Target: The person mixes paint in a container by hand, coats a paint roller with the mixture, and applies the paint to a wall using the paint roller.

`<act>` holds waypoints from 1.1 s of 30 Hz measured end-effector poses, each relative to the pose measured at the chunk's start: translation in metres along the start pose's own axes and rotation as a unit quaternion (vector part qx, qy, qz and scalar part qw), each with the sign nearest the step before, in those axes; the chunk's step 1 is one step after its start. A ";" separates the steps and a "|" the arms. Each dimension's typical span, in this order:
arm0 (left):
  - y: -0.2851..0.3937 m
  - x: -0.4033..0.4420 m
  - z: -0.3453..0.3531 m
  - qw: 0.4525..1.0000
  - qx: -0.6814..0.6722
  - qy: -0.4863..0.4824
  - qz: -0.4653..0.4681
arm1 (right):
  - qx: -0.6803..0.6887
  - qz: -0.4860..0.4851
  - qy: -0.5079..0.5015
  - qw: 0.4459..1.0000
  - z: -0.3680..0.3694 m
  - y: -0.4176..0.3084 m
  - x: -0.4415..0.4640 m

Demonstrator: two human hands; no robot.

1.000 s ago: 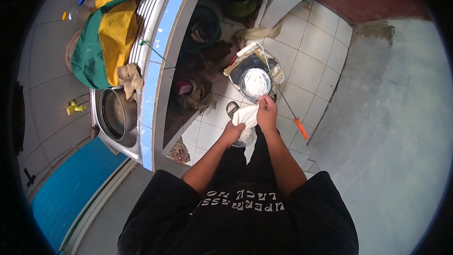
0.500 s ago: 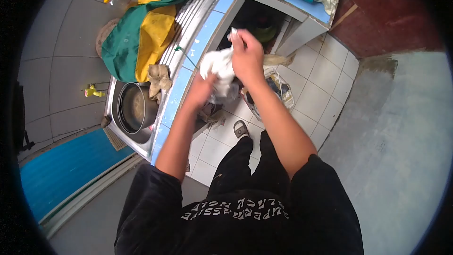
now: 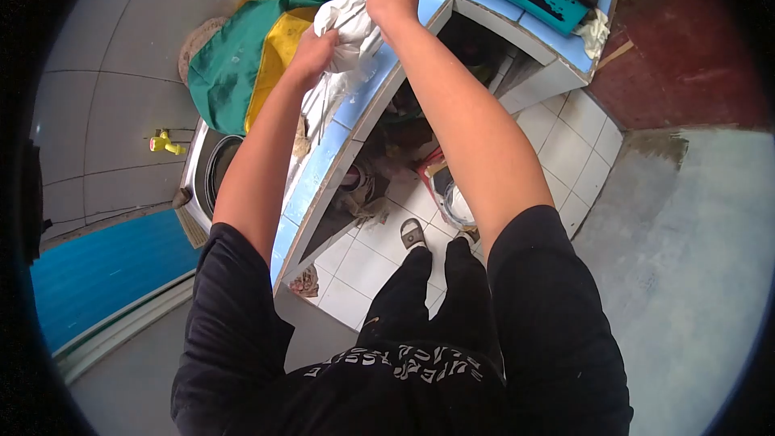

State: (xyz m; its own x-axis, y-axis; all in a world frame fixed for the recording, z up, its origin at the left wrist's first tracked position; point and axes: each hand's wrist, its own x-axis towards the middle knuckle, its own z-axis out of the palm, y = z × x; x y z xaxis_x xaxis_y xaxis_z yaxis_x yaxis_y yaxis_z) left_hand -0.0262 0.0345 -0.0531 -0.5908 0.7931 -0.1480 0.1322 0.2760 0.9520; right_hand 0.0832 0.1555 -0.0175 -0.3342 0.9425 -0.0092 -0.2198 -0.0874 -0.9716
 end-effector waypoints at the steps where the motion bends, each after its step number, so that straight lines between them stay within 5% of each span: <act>1: -0.007 0.005 0.000 1.000 0.018 0.005 0.007 | -0.030 0.004 -0.008 1.000 0.001 0.006 0.004; 11: -0.050 0.032 -0.006 0.965 0.255 0.051 0.043 | -0.140 0.005 -0.020 0.990 0.007 0.057 0.024; 21: -0.046 0.041 -0.005 0.967 0.134 0.174 0.124 | -0.151 -0.027 -0.024 0.988 0.013 0.058 0.039; 25: -0.065 0.051 -0.008 0.974 0.171 0.135 0.061 | -0.226 -0.214 -0.035 0.950 0.010 0.071 0.038; 28: -0.059 0.036 -0.002 0.970 0.208 0.115 0.059 | -0.261 -0.087 -0.058 0.960 -0.006 0.083 0.018; 33: -0.067 0.035 -0.002 0.956 0.250 0.118 0.094 | -0.286 -0.044 -0.054 0.956 -0.019 0.114 0.005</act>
State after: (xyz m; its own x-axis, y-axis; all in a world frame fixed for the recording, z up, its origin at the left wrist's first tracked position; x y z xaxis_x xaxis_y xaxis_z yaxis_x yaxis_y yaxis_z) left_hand -0.0575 0.0426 -0.1218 -0.6749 0.7256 0.1343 0.5826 0.4122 0.7004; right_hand 0.0734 0.1563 -0.1329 -0.4372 0.8964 0.0732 0.2757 0.2111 -0.9378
